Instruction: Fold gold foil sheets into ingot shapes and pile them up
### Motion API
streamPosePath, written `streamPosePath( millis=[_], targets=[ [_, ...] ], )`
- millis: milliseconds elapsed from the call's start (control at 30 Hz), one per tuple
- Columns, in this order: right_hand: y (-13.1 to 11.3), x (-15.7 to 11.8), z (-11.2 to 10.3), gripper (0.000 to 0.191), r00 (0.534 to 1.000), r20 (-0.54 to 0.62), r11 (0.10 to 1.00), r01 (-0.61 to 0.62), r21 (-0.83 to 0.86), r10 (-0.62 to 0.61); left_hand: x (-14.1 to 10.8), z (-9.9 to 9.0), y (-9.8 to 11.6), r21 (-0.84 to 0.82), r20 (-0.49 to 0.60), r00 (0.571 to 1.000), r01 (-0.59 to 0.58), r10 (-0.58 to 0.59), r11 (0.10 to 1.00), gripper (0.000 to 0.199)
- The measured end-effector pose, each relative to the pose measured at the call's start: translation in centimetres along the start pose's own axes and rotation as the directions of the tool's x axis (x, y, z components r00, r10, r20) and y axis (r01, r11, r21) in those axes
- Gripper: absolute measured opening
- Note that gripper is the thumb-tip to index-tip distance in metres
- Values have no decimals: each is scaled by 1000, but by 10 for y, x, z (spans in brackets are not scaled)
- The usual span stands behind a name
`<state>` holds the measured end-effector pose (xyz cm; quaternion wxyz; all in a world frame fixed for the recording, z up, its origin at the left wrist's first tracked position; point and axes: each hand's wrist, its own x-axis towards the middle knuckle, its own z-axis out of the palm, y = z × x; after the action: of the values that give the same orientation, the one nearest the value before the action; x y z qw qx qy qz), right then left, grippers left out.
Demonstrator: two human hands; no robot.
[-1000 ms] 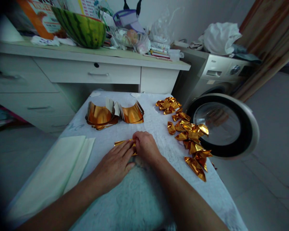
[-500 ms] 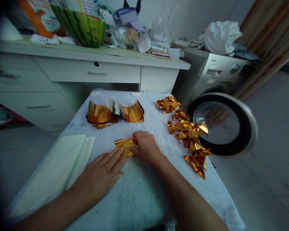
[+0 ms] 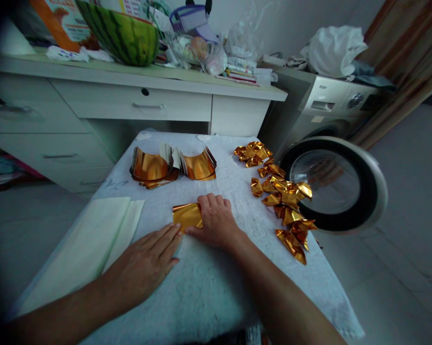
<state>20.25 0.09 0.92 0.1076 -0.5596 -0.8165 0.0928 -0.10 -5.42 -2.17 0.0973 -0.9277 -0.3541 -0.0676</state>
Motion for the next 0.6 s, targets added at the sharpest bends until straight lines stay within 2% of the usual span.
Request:
streamPosePath(
  millis=[100, 300, 467, 600],
  targets=[
    [9, 2, -3, 56, 999, 49, 997, 12, 73, -16, 1, 0, 1, -35, 29, 1000, 2, -1, 999, 39],
    [34, 3, -11, 58, 985, 140, 964, 64, 256, -103, 3, -2, -1, 27, 83, 995, -51, 49, 998, 40],
    [39, 2, -22, 55, 979, 186, 970, 34, 240, -81, 0, 3, -1, -59, 21, 1000, -11, 12, 998, 40],
    [42, 1, -25, 52, 974, 198, 968, 65, 243, -115, 0, 1, -2, -91, 63, 998, 7, -2, 996, 38]
  ],
)
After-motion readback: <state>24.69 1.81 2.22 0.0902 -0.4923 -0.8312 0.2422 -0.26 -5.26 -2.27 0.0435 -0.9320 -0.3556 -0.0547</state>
